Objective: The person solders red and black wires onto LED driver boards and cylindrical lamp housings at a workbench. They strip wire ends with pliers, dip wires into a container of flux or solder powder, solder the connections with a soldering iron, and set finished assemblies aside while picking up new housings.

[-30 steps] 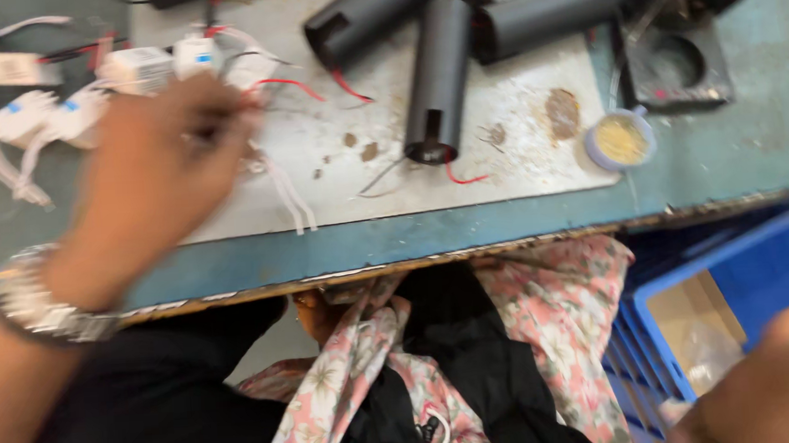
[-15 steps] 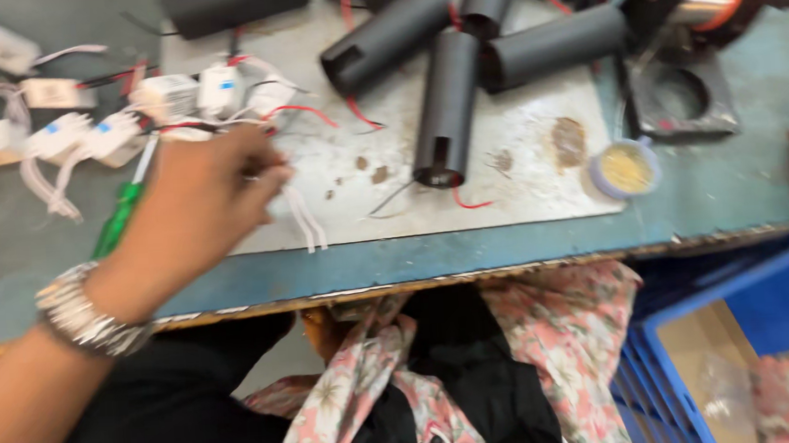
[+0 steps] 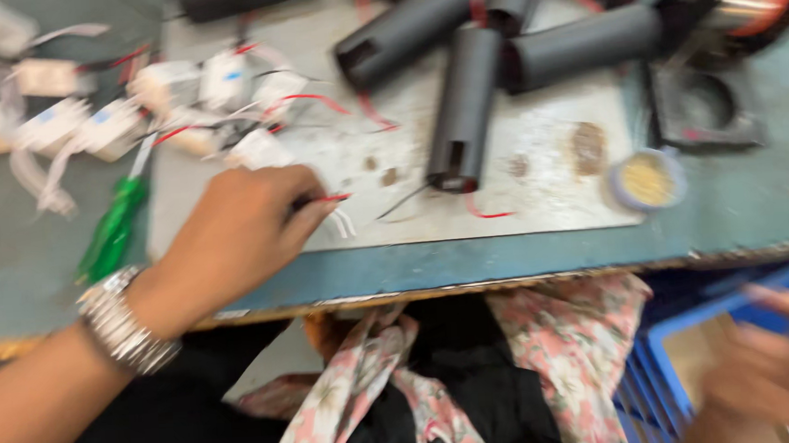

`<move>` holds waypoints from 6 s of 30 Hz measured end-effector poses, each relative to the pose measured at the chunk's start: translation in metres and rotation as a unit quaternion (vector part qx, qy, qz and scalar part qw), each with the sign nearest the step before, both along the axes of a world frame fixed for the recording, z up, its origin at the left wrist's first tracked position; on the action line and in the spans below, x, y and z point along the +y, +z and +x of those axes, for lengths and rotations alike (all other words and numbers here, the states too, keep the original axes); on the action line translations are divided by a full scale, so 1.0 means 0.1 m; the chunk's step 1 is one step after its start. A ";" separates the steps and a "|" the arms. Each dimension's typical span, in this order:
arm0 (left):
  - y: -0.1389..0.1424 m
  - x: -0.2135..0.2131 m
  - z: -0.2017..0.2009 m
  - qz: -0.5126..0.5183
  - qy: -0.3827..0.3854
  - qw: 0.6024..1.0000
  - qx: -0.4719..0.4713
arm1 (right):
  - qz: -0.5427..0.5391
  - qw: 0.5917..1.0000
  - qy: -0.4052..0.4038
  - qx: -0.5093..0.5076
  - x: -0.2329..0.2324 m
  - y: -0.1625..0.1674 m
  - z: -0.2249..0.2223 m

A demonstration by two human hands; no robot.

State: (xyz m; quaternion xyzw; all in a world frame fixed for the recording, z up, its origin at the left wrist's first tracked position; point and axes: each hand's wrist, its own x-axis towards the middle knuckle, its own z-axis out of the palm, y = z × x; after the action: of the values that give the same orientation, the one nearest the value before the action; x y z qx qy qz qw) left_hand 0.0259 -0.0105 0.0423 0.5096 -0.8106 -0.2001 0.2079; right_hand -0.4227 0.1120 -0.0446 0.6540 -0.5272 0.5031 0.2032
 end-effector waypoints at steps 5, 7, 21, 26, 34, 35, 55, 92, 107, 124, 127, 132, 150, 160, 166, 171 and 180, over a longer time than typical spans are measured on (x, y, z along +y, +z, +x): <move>0.17 0.13 -0.01 0.017 0.010 1.000 0.021 | 0.188 0.978 0.069 -0.063 -0.53 0.02 0.06; 0.20 0.22 0.03 0.025 0.004 0.999 0.026 | 0.231 0.970 0.044 -0.062 -0.60 0.06 0.06; 0.23 0.38 -0.28 0.022 -0.124 0.980 0.151 | 0.170 0.923 0.288 -0.191 -0.50 0.05 1.18; 0.18 0.37 -0.31 -0.020 -0.146 0.977 0.154 | 0.213 0.870 0.390 -0.214 -0.41 0.09 1.68; 0.08 0.38 -0.33 -0.016 -0.144 0.981 0.131 | 0.231 0.845 0.425 -0.228 -0.40 0.13 1.82; 0.07 0.38 -0.34 -0.017 -0.145 0.981 0.128 | 0.229 0.846 0.425 -0.224 -0.40 0.13 1.83; 0.08 0.37 -0.35 -0.010 -0.152 0.980 0.129 | 0.235 0.846 0.426 -0.217 -0.41 0.14 1.81; -0.43 0.05 -0.08 -0.205 -0.128 0.970 0.003 | 0.253 0.912 0.310 0.088 -0.98 0.54 1.97; -0.36 0.07 -0.32 -0.223 -0.237 0.946 0.008 | 0.255 0.914 0.314 0.034 -1.10 0.41 1.67; -0.41 -0.02 -0.55 -0.177 -0.264 0.948 -0.014 | 0.275 0.899 0.335 0.057 -1.22 0.34 1.54; -0.40 -0.02 -0.54 -0.172 -0.266 0.948 -0.021 | 0.274 0.897 0.342 0.056 -1.23 0.34 1.54; -0.37 -0.06 -0.55 -0.141 -0.260 0.955 -0.036 | 0.270 0.897 0.344 0.064 -1.23 0.34 1.54; -0.30 -0.09 -0.53 -0.077 -0.268 0.960 -0.036 | 0.228 0.921 0.307 -0.080 -0.90 0.23 1.25; -0.29 -0.09 -0.54 -0.080 -0.262 0.961 -0.039 | 0.224 0.919 0.302 -0.113 -0.80 0.12 1.08; -0.30 -0.08 -0.54 -0.082 -0.261 0.961 -0.040 | 0.230 0.916 0.302 -0.132 -0.77 0.09 1.04; -0.30 -0.08 -0.54 -0.089 -0.261 0.961 -0.036 | 0.231 0.915 0.300 -0.136 -0.77 0.06 1.00; -0.27 -0.08 -0.54 -0.081 -0.265 0.960 -0.038 | 0.238 0.912 0.299 -0.146 -0.78 0.03 0.97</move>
State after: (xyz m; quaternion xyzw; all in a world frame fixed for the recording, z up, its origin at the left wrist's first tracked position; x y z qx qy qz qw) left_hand -0.0277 -0.0186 0.0149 0.2655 -0.9374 -0.1623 0.1567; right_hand -0.3255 0.0345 -0.0420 0.7291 -0.4347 0.4902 -0.1978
